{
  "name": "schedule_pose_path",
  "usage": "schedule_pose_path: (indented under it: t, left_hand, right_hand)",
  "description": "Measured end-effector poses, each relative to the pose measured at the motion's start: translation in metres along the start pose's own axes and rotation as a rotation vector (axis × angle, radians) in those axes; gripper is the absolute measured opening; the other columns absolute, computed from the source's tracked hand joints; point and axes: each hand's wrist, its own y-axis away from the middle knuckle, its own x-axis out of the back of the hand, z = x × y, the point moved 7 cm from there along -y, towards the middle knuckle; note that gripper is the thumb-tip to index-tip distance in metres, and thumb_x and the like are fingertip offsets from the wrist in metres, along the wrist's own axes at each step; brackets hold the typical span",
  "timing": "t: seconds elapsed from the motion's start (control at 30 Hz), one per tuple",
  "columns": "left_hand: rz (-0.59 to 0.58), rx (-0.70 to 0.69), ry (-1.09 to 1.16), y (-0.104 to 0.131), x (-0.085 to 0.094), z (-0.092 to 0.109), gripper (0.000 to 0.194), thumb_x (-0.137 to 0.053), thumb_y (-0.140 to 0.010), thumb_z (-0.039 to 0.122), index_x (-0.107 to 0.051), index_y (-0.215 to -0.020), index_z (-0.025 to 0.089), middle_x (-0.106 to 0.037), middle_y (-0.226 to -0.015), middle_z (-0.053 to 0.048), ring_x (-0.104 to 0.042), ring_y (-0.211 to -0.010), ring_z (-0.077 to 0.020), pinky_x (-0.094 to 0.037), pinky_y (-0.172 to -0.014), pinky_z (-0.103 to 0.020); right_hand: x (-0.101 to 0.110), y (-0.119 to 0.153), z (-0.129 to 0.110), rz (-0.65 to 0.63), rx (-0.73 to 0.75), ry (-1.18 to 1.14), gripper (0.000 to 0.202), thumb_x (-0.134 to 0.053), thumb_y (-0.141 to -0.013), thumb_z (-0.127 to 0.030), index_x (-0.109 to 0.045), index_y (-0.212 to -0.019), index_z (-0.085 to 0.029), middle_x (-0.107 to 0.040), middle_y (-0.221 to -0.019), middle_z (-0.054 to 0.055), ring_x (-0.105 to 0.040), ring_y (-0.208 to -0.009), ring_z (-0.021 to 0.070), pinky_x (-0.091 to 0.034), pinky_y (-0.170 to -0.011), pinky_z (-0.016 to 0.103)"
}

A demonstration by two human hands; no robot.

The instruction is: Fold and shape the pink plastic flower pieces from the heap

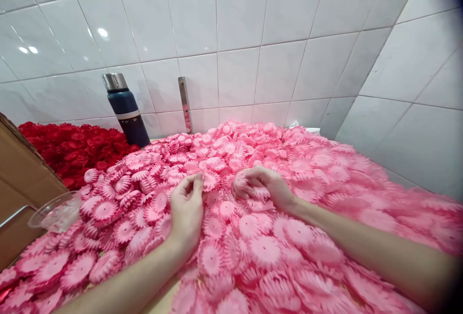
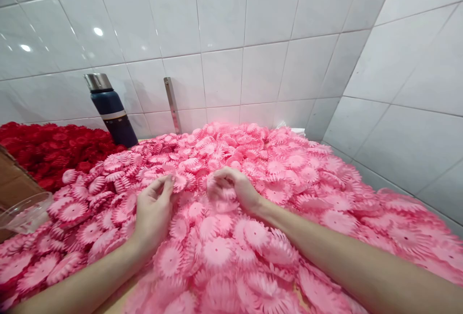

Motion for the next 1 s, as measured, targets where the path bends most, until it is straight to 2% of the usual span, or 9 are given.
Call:
schedule_pose_path:
  t: [0.1,0.23,0.37,0.47,0.53,0.67,0.8,1.0]
  left_hand:
    - [-0.078,-0.047,-0.074,0.004,-0.009,0.012,0.019,-0.061,-0.08,0.034,-0.066,-0.083,0.016,-0.067,-0.084,-0.003,-0.059,-0.081,-0.0158,-0.046,-0.076,-0.025]
    - [-0.164,-0.071,-0.121,0.008,-0.018,0.02,0.017,-0.061,-0.08,0.028,-0.071,-0.085,0.016,-0.068,-0.096,-0.007,-0.061,-0.093,-0.019,-0.046,-0.086,-0.03]
    - [-0.228,-0.1,-0.124,0.01,-0.023,0.024,0.014,-0.062,-0.079,0.024,-0.074,-0.083,0.018,-0.065,-0.101,-0.007,-0.06,-0.097,-0.019,-0.048,-0.086,-0.03]
    - [-0.272,-0.121,-0.099,0.013,-0.026,0.027,0.014,-0.063,-0.078,0.021,-0.074,-0.084,0.019,-0.063,-0.102,-0.007,-0.06,-0.099,-0.0183,-0.051,-0.083,-0.027]
    - [-0.291,-0.129,-0.082,0.015,-0.028,0.028,0.014,-0.062,-0.077,0.019,-0.074,-0.085,0.019,-0.062,-0.102,-0.007,-0.06,-0.099,-0.0176,-0.051,-0.083,-0.026]
    - [-0.279,-0.122,-0.053,0.013,-0.028,0.025,0.014,-0.064,-0.076,0.018,-0.071,-0.088,0.018,-0.063,-0.1,-0.006,-0.061,-0.097,-0.0171,-0.051,-0.083,-0.026]
    - [-0.254,-0.08,-0.015,0.011,-0.026,0.02,0.009,-0.064,-0.077,0.019,-0.066,-0.085,0.015,-0.066,-0.09,-0.005,-0.062,-0.089,-0.0161,-0.051,-0.083,-0.028]
    - [-0.161,-0.051,0.028,0.012,-0.02,0.02,0.004,-0.062,-0.076,0.014,-0.06,-0.078,0.016,-0.062,-0.08,0.0,-0.06,-0.079,-0.0117,-0.05,-0.076,-0.022]
  right_hand:
    - [-0.004,0.0,-0.001,-0.012,-0.016,-0.064,0.041,-0.057,-0.078,-0.044,-0.043,-0.049,-0.019,-0.046,-0.053,0.001,-0.046,-0.055,0.0143,-0.041,-0.062,0.032]
    - [-0.005,-0.001,-0.003,-0.015,0.023,-0.074,0.041,-0.067,-0.074,-0.043,-0.047,-0.05,-0.017,-0.046,-0.054,-0.002,-0.044,-0.054,0.0102,-0.038,-0.057,0.027]
    - [-0.005,-0.002,-0.001,0.01,0.045,-0.012,0.029,-0.072,-0.07,-0.041,-0.057,-0.065,-0.016,-0.052,-0.06,-0.003,-0.048,-0.056,0.0086,-0.04,-0.056,0.023]
    - [-0.005,-0.002,0.004,0.036,0.004,-0.003,0.031,-0.079,-0.06,-0.037,-0.058,-0.072,-0.017,-0.054,-0.063,-0.004,-0.049,-0.056,0.0082,-0.041,-0.054,0.022]
    - [-0.005,-0.002,0.005,0.054,-0.01,0.01,0.033,-0.08,-0.058,-0.035,-0.058,-0.074,-0.018,-0.054,-0.064,-0.004,-0.05,-0.056,0.0083,-0.041,-0.054,0.022]
    - [-0.007,-0.002,0.0,0.039,0.029,0.051,0.025,-0.072,-0.069,-0.037,-0.059,-0.072,-0.017,-0.056,-0.068,-0.002,-0.052,-0.061,0.0091,-0.042,-0.059,0.024]
    - [-0.009,-0.001,-0.004,0.021,0.035,0.075,0.023,-0.068,-0.073,-0.037,-0.058,-0.071,-0.017,-0.056,-0.069,-0.001,-0.053,-0.065,0.0106,-0.042,-0.063,0.026]
    - [0.003,-0.002,0.008,0.156,-0.085,0.073,0.02,-0.061,-0.075,-0.032,-0.048,-0.065,-0.02,-0.055,-0.062,-0.002,-0.057,-0.062,0.0153,-0.044,-0.062,0.031]
